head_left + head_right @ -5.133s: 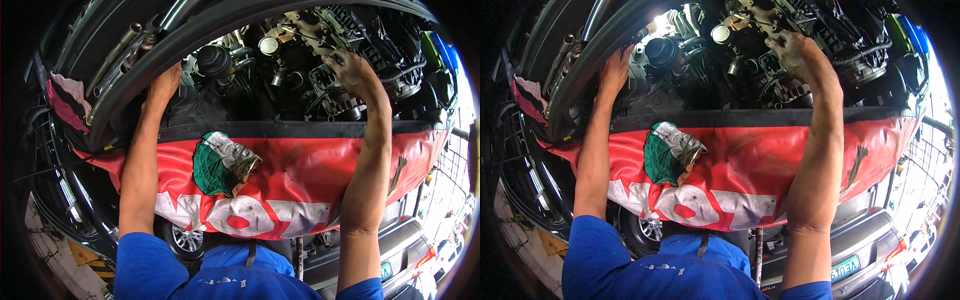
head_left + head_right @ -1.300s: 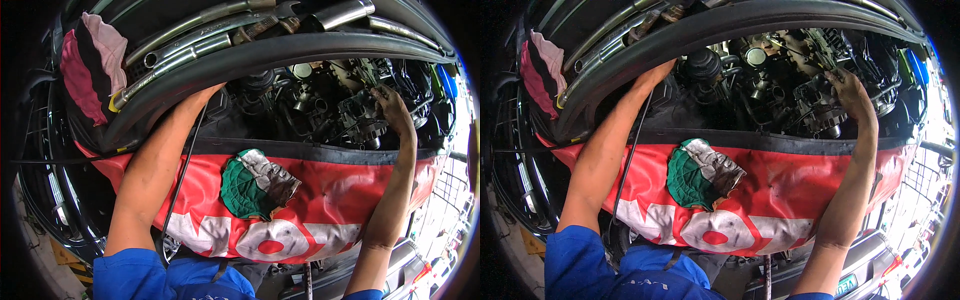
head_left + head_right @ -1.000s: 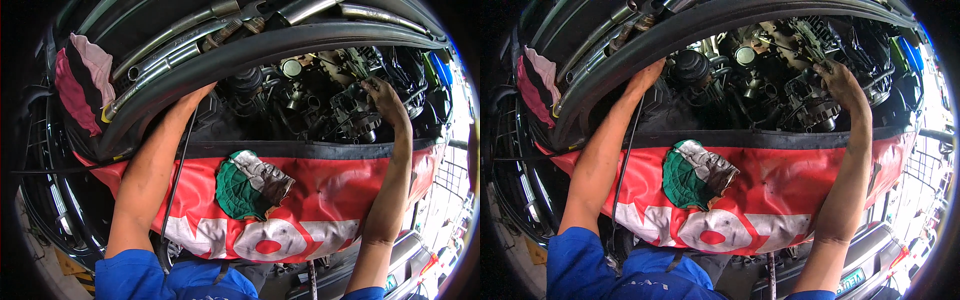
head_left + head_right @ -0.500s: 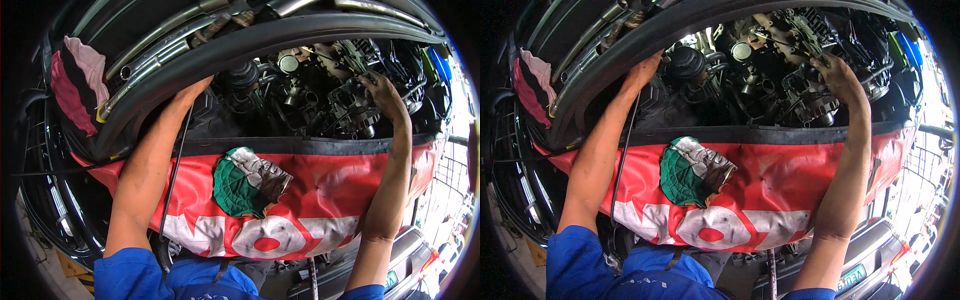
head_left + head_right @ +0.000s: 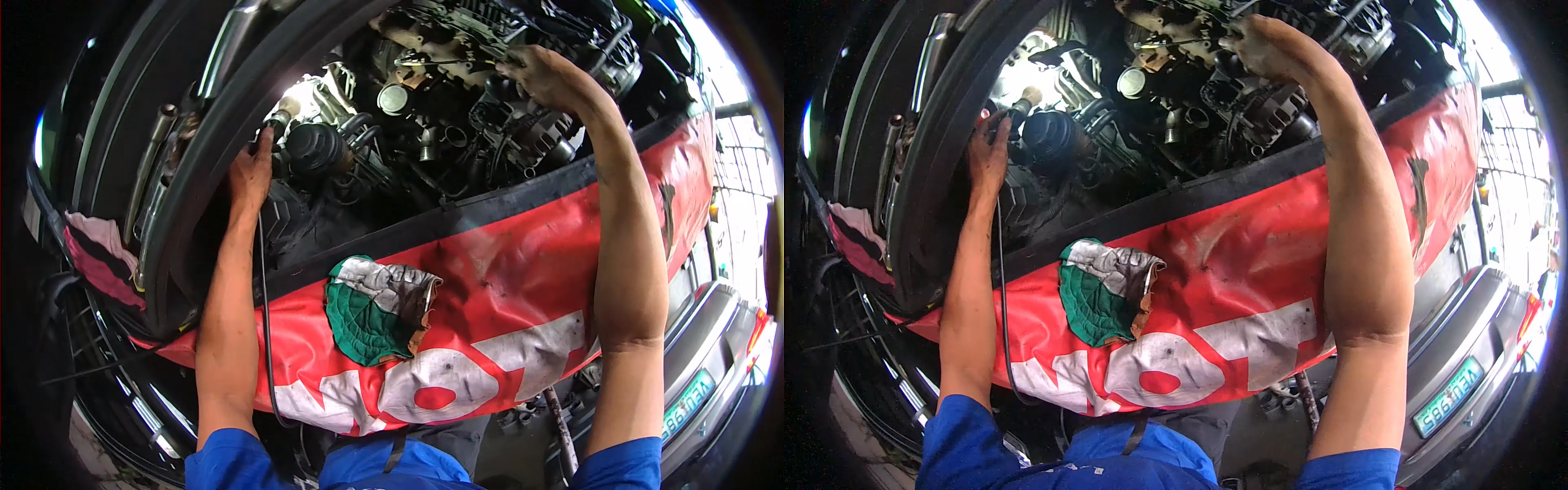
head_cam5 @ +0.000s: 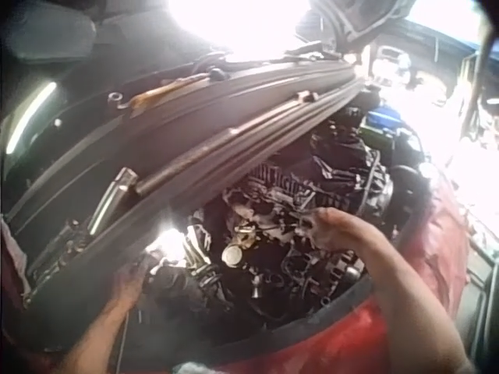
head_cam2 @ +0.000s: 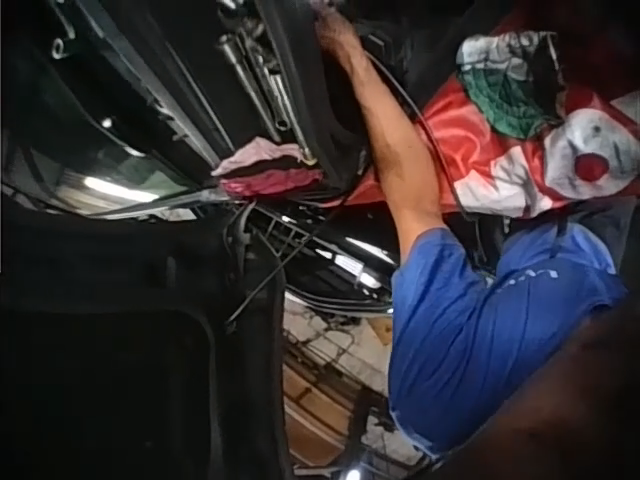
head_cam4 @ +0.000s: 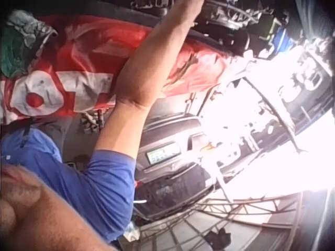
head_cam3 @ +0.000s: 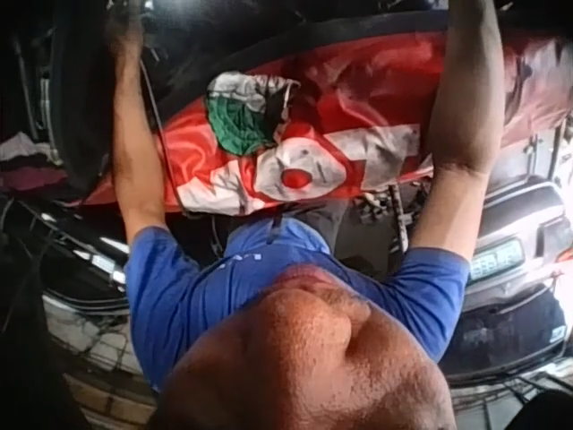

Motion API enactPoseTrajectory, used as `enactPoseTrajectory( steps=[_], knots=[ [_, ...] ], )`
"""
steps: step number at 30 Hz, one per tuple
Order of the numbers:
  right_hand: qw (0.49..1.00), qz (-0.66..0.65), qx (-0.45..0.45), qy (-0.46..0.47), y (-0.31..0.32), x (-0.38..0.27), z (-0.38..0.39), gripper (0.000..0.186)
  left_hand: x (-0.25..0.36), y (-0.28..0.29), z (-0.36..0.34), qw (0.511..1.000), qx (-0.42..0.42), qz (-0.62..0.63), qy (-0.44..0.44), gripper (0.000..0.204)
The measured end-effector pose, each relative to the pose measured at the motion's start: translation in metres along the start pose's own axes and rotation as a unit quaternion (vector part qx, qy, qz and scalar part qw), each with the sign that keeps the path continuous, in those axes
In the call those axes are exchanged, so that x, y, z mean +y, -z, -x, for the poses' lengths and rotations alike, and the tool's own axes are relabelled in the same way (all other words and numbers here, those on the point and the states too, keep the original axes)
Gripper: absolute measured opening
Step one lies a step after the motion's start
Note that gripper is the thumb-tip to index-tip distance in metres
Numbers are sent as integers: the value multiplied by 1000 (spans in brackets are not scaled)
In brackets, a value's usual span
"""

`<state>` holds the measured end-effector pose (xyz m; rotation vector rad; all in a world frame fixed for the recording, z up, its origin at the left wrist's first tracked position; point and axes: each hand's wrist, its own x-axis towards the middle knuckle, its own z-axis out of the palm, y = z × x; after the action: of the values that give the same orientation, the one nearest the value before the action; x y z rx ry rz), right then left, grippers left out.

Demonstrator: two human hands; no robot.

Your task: Inspecting and handling an exhaust manifold or catalytic converter part during vehicle repair.

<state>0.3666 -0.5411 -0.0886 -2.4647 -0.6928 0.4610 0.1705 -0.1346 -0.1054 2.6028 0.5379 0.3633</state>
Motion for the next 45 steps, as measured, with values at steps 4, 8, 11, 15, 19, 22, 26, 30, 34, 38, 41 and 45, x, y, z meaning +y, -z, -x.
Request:
enactPoseTrajectory(
  steps=[4,8,11,15,19,22,26,30,34,38,41,45],
  knots=[
    [997,-53,3,-61,-4,-7,3,37,16,5,2,993,-35,106,29,40],
    [995,-48,-10,-82,-4,-13,-4,36,13,5,4,992,-34,114,34,38],
    [995,-37,-9,-94,-6,-11,-5,37,7,6,1,993,-30,109,28,39],
    [955,260,-144,1,4,-14,-10,38,14,10,3,993,-33,114,28,35],
    [802,529,-100,258,6,68,-15,40,31,-12,4,989,-45,141,2,34],
    [974,146,-69,159,10,-17,13,38,9,10,3,996,-20,86,2,37],
    [994,64,-47,71,7,-9,8,30,15,8,3,999,-5,51,-9,37],
    [1000,-16,-23,-15,2,4,-6,28,5,3,-2,998,-1,62,-6,39],
    [998,-41,-23,40,-2,7,-10,28,-1,-2,-1,996,27,80,-22,41],
    [995,-53,-21,85,5,9,-2,26,-8,-12,-5,987,102,52,-109,38],
    [992,-117,-30,-46,6,2,-3,27,-7,-17,-5,994,44,95,-17,37],
    [989,-139,-46,-37,5,-6,-2,26,-14,-12,-6,978,16,179,-109,36]
  ],
)
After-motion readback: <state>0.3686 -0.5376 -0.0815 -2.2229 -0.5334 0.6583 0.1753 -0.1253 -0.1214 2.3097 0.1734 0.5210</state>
